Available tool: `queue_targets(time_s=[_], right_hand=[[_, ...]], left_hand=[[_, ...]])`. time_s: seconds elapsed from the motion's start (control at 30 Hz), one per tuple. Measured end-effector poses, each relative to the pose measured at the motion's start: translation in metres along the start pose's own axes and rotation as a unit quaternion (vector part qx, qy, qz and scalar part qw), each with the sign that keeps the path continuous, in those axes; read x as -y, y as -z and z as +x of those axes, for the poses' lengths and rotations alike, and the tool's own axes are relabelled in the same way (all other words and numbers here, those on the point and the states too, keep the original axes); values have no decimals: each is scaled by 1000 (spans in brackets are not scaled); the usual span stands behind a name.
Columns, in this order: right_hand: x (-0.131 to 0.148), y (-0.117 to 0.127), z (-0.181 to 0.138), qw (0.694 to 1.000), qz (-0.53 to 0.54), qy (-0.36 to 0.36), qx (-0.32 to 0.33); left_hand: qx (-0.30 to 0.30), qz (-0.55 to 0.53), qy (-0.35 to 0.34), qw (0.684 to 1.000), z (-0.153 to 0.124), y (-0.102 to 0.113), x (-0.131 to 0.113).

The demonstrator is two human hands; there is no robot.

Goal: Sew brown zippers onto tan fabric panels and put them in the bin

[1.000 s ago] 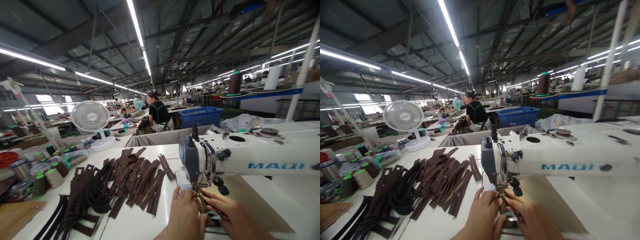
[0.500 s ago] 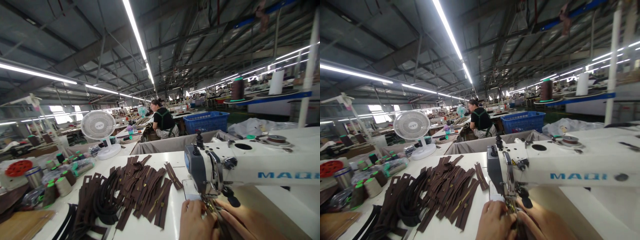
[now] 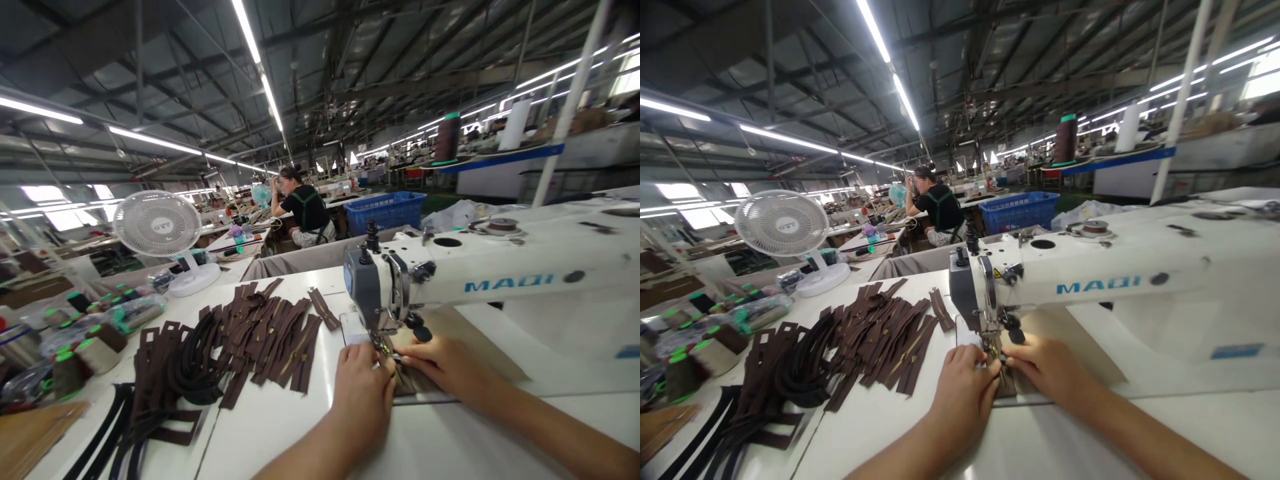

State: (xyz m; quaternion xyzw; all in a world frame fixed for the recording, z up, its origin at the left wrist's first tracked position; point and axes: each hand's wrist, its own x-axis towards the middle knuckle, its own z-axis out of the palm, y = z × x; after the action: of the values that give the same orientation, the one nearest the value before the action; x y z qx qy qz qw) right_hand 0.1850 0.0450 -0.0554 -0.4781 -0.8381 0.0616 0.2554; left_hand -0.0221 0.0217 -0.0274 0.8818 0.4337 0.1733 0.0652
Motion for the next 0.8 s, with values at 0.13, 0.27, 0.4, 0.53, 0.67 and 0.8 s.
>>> queue_targets(time_s=[0.13,0.27,0.4,0.53,0.67,0.8], right_hand=[[1,-1,1,1000,-3,-2,-10],[0,-6,3,1000,-6,-5,-21],[-1,-11,5,999,-11,-10,-33],[-2,-11,6,999,-7,-5,-33],[-2,-9,7,999,8,9,-31],[1,-7,7,999,1,4,-32]], left_hand=[[-3,3,-5,1000,0,1,-1],[-11,1,-8,1000,-1,1,-1],[-14,-4,-7,1000,-1,-1,0],[-13,-5,-7,1000,0,-1,0],[-8,-1,-7,1000,0,0,-1],[-2,1,-5,1000,1,0,-1]])
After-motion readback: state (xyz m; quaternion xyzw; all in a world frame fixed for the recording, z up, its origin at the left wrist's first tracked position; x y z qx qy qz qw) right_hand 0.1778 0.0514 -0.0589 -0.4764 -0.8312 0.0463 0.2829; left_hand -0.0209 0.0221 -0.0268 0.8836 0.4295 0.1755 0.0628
